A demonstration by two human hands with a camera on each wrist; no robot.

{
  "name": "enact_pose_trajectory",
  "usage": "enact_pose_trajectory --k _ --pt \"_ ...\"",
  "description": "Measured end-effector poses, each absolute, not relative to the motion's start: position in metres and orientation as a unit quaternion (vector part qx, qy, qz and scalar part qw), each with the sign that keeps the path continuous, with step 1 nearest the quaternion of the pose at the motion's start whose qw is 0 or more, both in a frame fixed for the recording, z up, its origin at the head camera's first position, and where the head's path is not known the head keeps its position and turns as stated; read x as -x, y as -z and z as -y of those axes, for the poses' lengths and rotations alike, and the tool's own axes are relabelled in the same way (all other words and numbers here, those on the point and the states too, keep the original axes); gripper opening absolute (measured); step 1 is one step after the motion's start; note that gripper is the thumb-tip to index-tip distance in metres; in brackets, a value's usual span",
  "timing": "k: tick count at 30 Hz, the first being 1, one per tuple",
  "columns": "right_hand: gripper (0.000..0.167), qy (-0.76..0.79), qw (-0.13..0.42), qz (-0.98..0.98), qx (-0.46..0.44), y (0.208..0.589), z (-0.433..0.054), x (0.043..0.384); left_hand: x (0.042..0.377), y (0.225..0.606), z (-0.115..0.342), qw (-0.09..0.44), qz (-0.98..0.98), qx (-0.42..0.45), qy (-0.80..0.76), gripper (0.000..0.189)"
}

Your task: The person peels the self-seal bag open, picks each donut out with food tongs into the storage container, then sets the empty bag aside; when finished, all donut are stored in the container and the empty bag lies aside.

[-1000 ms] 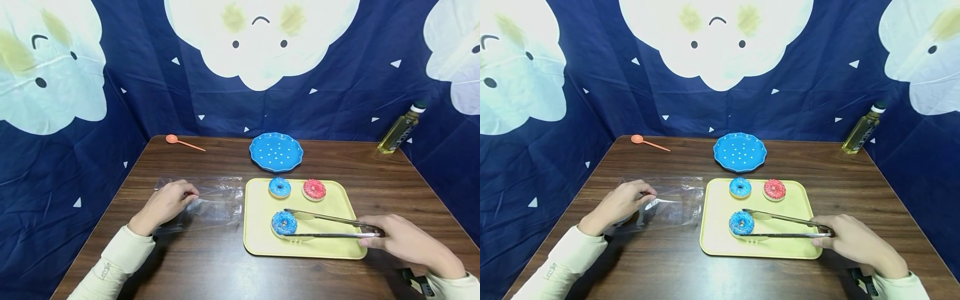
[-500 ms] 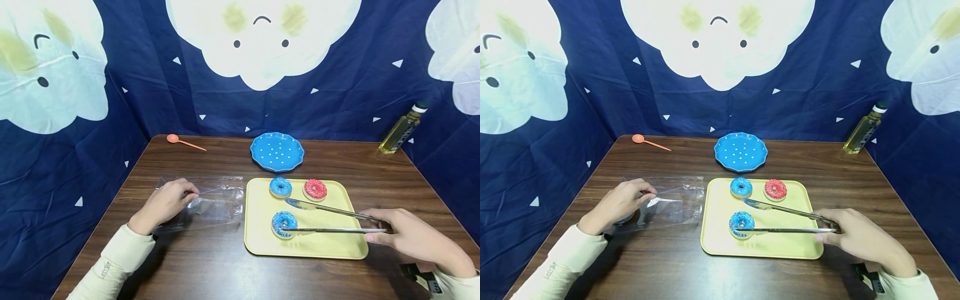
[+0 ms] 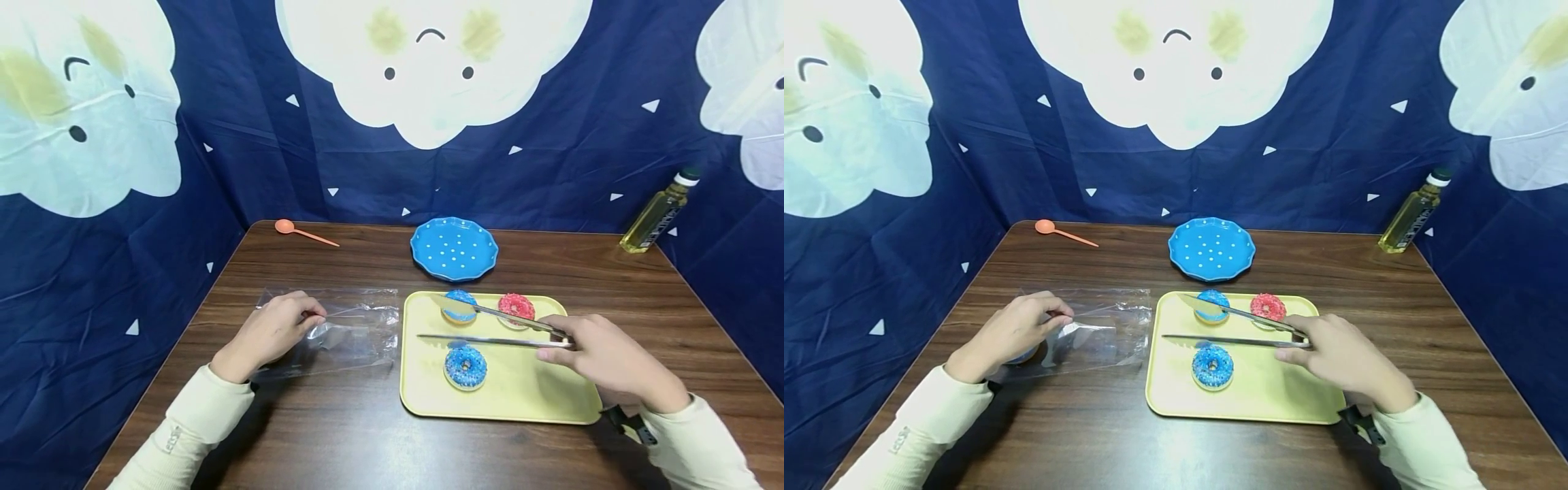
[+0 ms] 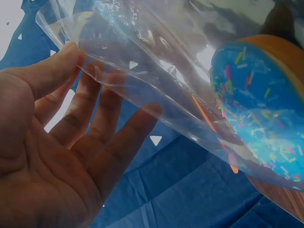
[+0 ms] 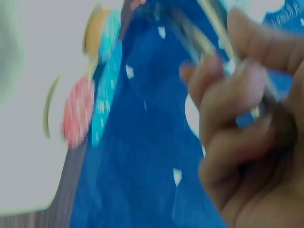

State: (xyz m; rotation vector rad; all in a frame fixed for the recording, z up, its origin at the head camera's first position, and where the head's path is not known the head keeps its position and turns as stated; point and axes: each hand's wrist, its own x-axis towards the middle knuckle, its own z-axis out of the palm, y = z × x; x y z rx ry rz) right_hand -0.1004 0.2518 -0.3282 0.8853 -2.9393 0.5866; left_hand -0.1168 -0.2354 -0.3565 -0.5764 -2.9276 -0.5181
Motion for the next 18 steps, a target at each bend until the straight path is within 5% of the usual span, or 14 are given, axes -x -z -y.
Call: enact_pose_trajectory --k 6,12,18 --pt "0.044 -0.145 0.032 0.951 -0.272 0.332 -0.217 0.106 0.117 0.356 0.235 0.054 0.965 0.19 0.17 0.004" --pt "0.03 -0.121 0.044 0.948 -0.289 0.334 -0.19 0.111 0.116 0.355 0.234 0.051 0.966 0.188 0.169 0.004" --pt "0.033 -0.112 0.041 0.945 -0.306 0.335 -0.167 0.117 0.116 0.354 0.234 0.051 0.966 0.189 0.17 0.004"
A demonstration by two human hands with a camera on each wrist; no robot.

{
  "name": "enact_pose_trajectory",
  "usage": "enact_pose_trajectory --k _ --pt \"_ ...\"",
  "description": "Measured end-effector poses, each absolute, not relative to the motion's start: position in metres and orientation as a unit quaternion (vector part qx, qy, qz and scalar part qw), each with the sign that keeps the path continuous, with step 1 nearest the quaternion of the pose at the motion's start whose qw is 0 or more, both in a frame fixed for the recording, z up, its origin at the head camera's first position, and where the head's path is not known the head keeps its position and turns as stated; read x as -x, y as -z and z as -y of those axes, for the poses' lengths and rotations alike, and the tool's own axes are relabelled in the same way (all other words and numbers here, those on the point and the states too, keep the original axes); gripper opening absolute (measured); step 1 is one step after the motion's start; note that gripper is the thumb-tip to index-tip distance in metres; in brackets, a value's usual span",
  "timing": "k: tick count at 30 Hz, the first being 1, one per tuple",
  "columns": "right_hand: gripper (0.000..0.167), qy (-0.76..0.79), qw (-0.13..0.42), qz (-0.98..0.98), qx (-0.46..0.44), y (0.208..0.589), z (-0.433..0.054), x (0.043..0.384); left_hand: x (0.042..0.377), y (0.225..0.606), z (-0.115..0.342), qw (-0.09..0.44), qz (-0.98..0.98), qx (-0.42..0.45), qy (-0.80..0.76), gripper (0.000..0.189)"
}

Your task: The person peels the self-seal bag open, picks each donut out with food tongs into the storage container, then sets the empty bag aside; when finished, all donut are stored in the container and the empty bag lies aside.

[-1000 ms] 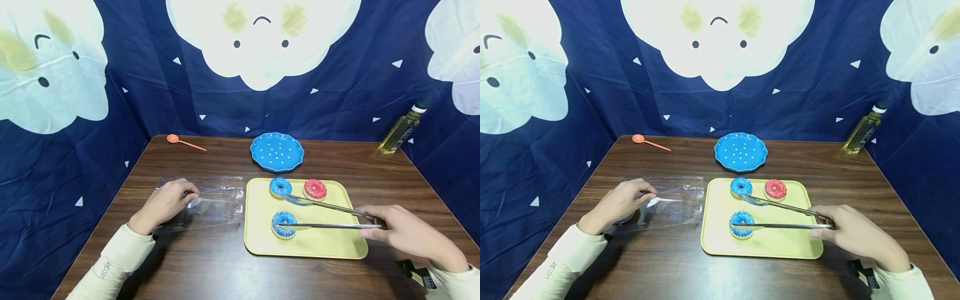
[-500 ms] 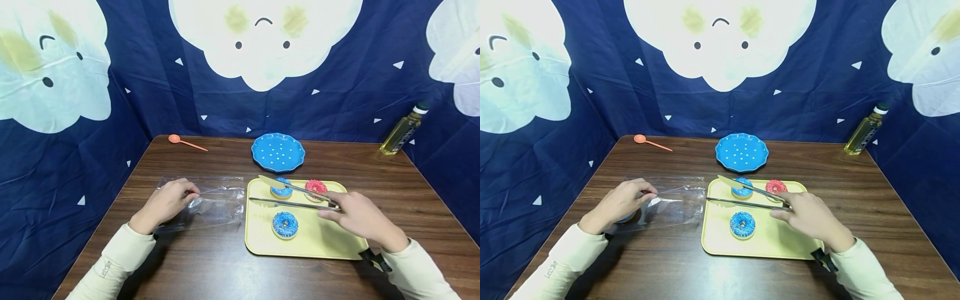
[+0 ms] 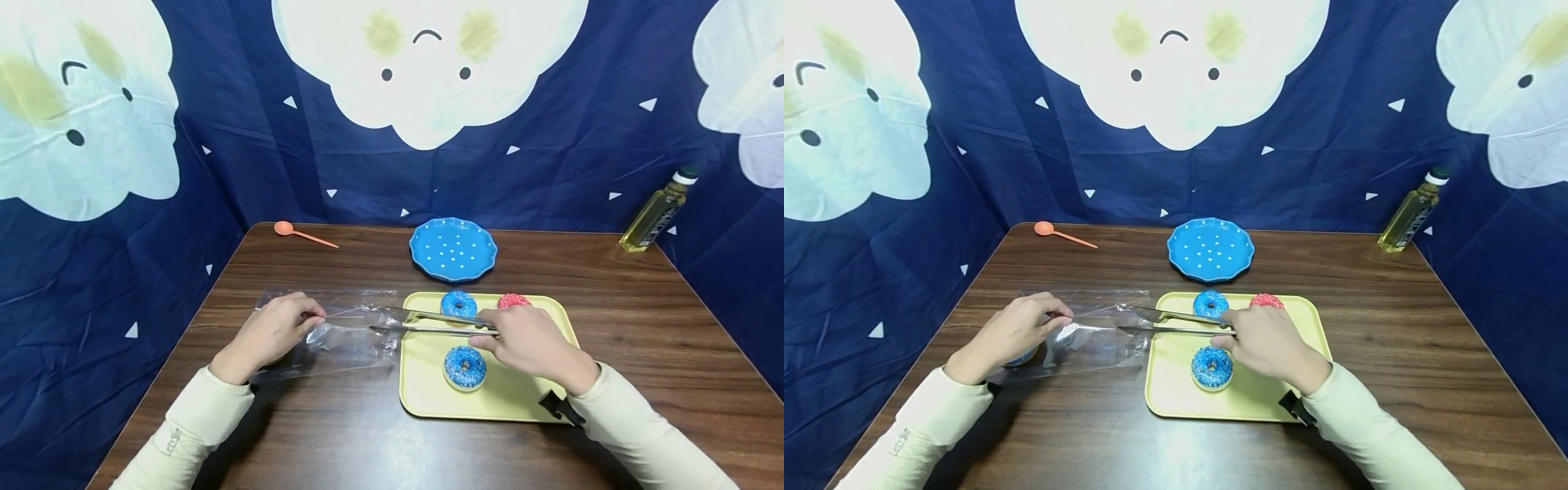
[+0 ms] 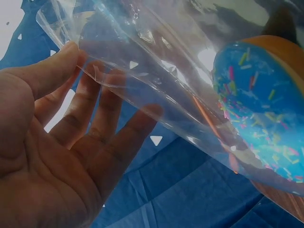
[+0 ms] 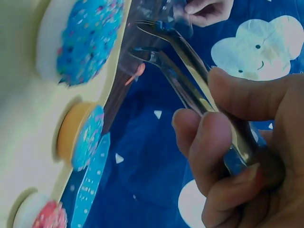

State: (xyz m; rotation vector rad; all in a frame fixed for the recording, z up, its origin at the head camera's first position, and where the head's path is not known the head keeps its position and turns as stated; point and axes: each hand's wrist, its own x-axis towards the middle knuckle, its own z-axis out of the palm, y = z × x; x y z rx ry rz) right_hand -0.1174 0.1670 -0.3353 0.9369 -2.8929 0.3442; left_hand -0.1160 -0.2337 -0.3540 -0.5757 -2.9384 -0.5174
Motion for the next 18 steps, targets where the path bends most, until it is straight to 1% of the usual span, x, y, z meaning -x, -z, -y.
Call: enact_pose_trajectory --k 5,10,18 --pt "0.025 -0.11 0.028 0.937 -0.331 0.34 -0.146 0.121 0.116 0.354 0.235 0.051 0.965 0.192 0.171 0.004" --pt "0.033 -0.101 0.004 0.935 -0.34 0.342 -0.126 0.127 0.117 0.354 0.234 0.055 0.965 0.193 0.171 0.004" --pt "0.028 -0.11 -0.033 0.915 -0.387 0.343 -0.103 0.148 0.118 0.354 0.234 0.055 0.966 0.187 0.169 0.004"
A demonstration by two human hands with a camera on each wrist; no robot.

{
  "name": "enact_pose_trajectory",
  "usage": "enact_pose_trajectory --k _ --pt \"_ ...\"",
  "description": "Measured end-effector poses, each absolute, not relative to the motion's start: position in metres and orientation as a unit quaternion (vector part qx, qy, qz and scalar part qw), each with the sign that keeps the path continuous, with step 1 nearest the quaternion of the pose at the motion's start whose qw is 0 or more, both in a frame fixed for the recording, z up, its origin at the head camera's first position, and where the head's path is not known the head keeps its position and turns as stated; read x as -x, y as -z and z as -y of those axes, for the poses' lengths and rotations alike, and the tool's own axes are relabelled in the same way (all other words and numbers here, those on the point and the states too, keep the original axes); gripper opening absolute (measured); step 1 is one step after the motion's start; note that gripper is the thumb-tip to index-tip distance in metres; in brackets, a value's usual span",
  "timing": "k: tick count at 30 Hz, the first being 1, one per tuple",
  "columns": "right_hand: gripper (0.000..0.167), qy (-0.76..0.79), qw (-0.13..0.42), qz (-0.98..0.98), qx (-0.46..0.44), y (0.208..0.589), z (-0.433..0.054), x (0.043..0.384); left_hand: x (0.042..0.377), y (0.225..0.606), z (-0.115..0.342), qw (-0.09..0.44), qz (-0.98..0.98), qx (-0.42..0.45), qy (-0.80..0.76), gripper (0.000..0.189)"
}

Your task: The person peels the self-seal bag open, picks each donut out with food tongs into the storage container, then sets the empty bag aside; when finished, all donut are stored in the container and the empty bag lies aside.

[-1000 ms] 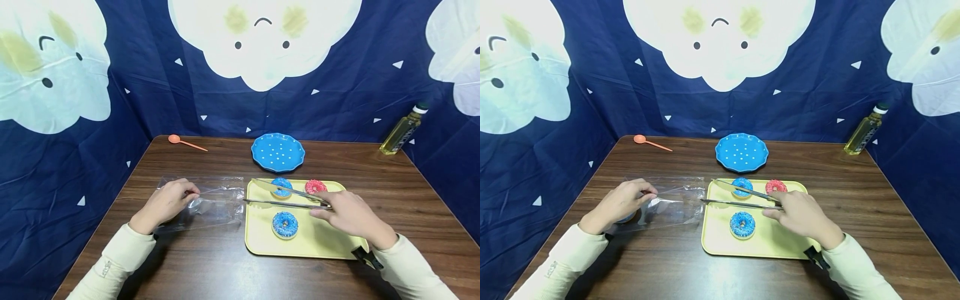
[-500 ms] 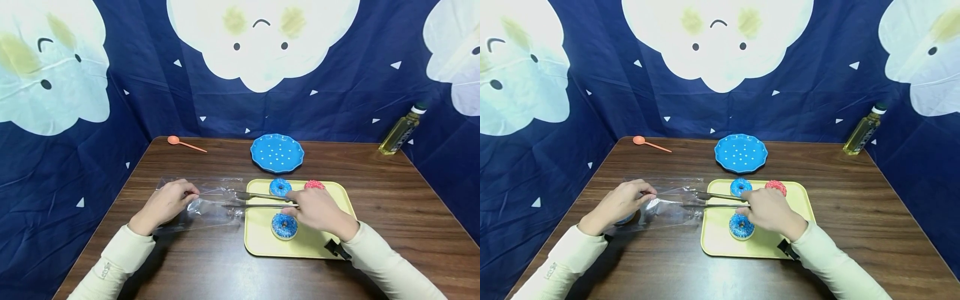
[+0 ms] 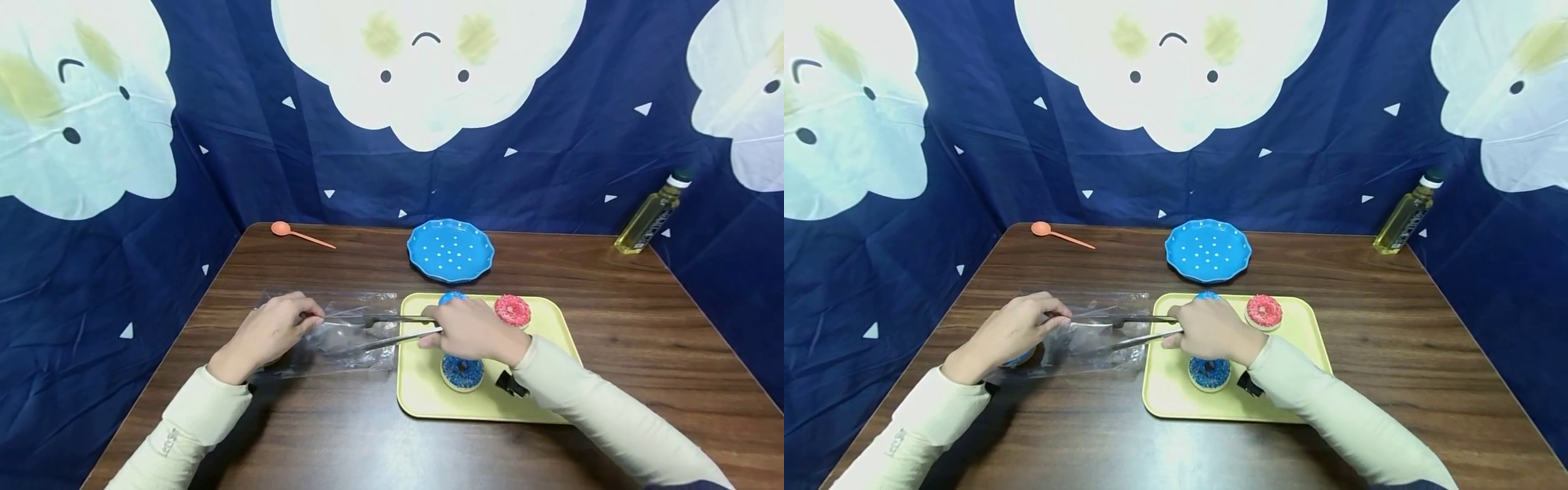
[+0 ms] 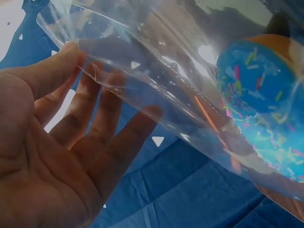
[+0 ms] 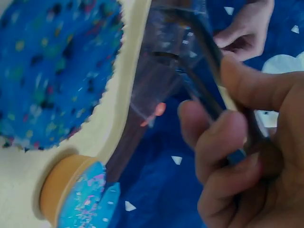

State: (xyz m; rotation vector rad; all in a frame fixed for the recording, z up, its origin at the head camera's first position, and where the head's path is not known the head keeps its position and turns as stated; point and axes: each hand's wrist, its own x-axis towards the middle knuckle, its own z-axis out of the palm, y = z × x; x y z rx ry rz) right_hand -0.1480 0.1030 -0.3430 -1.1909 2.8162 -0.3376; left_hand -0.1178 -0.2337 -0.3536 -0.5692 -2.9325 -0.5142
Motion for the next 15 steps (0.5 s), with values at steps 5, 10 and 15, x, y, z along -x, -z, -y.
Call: enact_pose_trajectory --k 5,10,15 --pt "0.031 0.12 0.084 -0.901 0.407 0.347 -0.092 0.165 0.118 0.352 0.233 0.054 0.967 0.184 0.168 0.004" --pt "0.047 0.12 0.102 -0.894 0.419 0.352 -0.078 0.174 0.117 0.35 0.232 0.054 0.968 0.182 0.167 0.005" --pt "0.059 0.127 0.096 -0.886 0.435 0.355 -0.06 0.18 0.117 0.351 0.232 0.063 0.966 0.185 0.169 0.006"
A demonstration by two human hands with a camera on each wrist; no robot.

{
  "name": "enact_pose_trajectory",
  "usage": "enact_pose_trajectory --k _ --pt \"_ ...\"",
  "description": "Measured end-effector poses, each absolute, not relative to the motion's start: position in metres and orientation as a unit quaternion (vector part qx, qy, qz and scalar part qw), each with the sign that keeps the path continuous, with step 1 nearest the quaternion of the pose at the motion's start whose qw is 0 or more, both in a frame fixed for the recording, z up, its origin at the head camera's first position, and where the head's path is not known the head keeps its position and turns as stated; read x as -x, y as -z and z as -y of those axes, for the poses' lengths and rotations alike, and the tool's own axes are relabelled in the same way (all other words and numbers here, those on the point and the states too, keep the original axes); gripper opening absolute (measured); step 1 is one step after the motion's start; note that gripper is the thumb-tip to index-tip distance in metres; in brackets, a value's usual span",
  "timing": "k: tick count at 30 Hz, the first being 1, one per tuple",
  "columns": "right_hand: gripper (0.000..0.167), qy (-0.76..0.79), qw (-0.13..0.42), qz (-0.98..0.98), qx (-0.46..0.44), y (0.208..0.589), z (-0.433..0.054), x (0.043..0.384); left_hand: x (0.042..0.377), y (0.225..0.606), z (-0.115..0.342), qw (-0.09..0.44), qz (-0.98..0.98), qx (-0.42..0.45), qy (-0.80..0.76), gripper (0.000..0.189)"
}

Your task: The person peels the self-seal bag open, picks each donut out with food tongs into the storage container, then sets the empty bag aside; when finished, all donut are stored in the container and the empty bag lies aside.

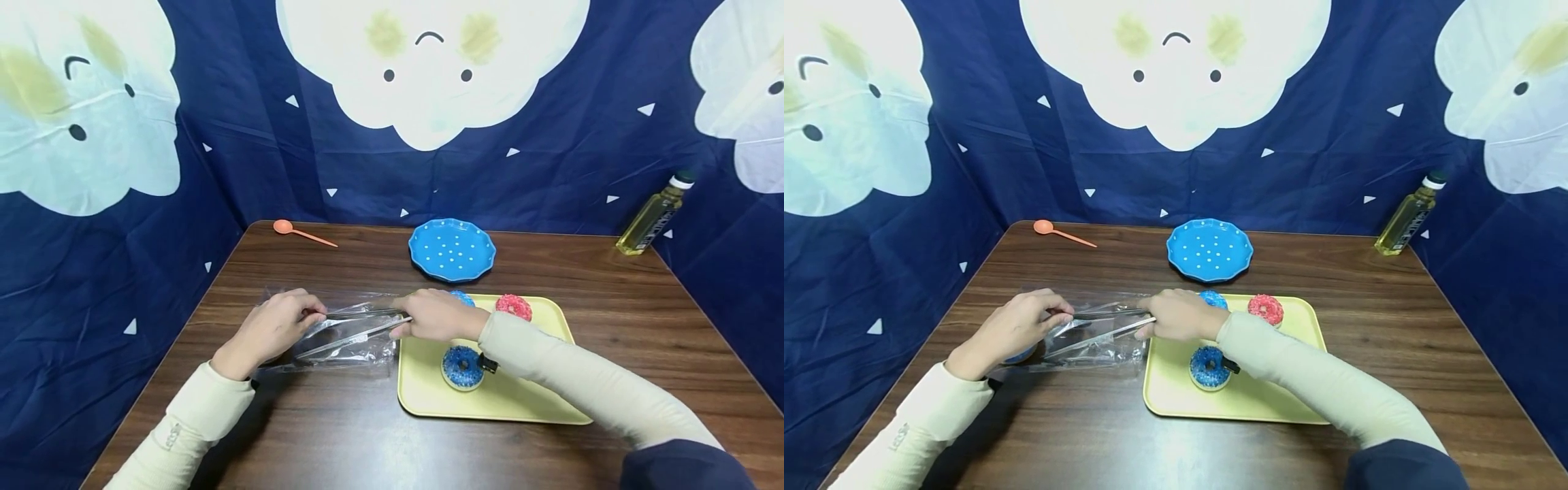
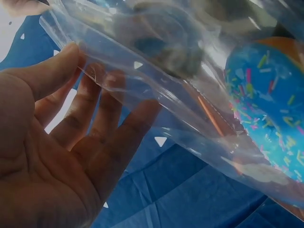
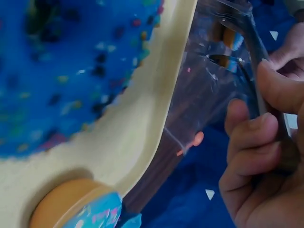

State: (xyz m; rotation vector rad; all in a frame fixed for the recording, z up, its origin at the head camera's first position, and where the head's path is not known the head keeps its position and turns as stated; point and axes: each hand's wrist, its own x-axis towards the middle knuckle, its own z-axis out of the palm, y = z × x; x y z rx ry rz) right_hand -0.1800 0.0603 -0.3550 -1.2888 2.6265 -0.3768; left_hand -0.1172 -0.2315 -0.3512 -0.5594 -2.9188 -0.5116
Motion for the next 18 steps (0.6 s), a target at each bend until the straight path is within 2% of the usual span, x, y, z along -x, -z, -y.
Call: enact_pose_trajectory --k 10,18 --pt "0.061 0.136 0.126 -0.884 0.429 0.364 -0.026 0.193 0.118 0.35 0.23 0.072 0.964 0.186 0.178 0.005" --pt "0.055 0.14 0.122 -0.884 0.43 0.364 -0.016 0.192 0.118 0.35 0.229 0.079 0.963 0.186 0.18 0.004"
